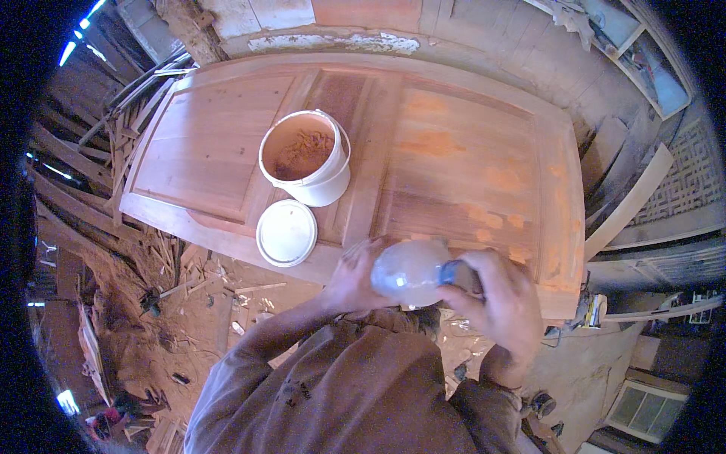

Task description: The person applies wood filler to a wooden door using a putty knife, mixing the substance in a bucket and adding water from a bottle.

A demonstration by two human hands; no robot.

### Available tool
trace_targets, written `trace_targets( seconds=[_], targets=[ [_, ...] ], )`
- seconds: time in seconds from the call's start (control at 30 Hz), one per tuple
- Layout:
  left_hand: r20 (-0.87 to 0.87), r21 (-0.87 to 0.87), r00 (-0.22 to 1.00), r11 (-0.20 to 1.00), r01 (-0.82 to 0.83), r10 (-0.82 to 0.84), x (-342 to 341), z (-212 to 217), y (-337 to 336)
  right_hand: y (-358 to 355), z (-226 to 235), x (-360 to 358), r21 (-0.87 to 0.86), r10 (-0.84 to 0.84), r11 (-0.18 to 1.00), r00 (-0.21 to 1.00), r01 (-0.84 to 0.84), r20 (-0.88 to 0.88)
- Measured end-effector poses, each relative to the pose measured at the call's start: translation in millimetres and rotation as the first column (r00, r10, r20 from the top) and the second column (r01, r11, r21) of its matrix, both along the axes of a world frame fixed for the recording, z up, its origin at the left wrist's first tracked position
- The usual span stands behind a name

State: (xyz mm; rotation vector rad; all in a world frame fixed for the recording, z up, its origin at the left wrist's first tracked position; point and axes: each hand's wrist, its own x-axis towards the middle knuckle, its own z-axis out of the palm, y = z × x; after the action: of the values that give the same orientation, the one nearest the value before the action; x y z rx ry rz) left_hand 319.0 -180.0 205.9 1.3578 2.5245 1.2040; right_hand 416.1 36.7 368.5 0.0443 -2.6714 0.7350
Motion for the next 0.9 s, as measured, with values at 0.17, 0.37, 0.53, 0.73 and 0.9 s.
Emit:
trace_targets(
  seconds=[0.17, 0.37, 0.53, 0.73, 0.9],
  targets=[
    [0.264, 0.016, 0.946, 0.981, 0.194, -0.191, -26, 42, -58, -13, 4, -33, -0.077, 0.373, 0.927, 0.923, -0.367, 0.089],
    [0.47, 0.056, 0.843, 0.962, 0.269, -0.263, -63, 34, -85, -25, -5, -71, -0.16, 0.553, 0.825, 0.832, -0.542, 0.034],
    [0.535, -0.076, 0.845, 0.996, 0.053, -0.005, -88, 36, -114, -10, -23, -88, -0.238, 0.474, 0.857, 0.88, -0.458, 0.014],
    [0.277, 0.03, 0.873, 0.905, -0.425, 0.401, -124, 39, -171, 9, -82, -74, -0.592, -0.028, 0.806, 0.999, -0.002, -0.041],
    [0.156, -0.108, 0.877, 0.89, -0.443, 0.455, -164, 49, -196, 25, -119, -48, -0.635, -0.22, 0.744, 0.974, 0.208, 0.062]
  ],
)
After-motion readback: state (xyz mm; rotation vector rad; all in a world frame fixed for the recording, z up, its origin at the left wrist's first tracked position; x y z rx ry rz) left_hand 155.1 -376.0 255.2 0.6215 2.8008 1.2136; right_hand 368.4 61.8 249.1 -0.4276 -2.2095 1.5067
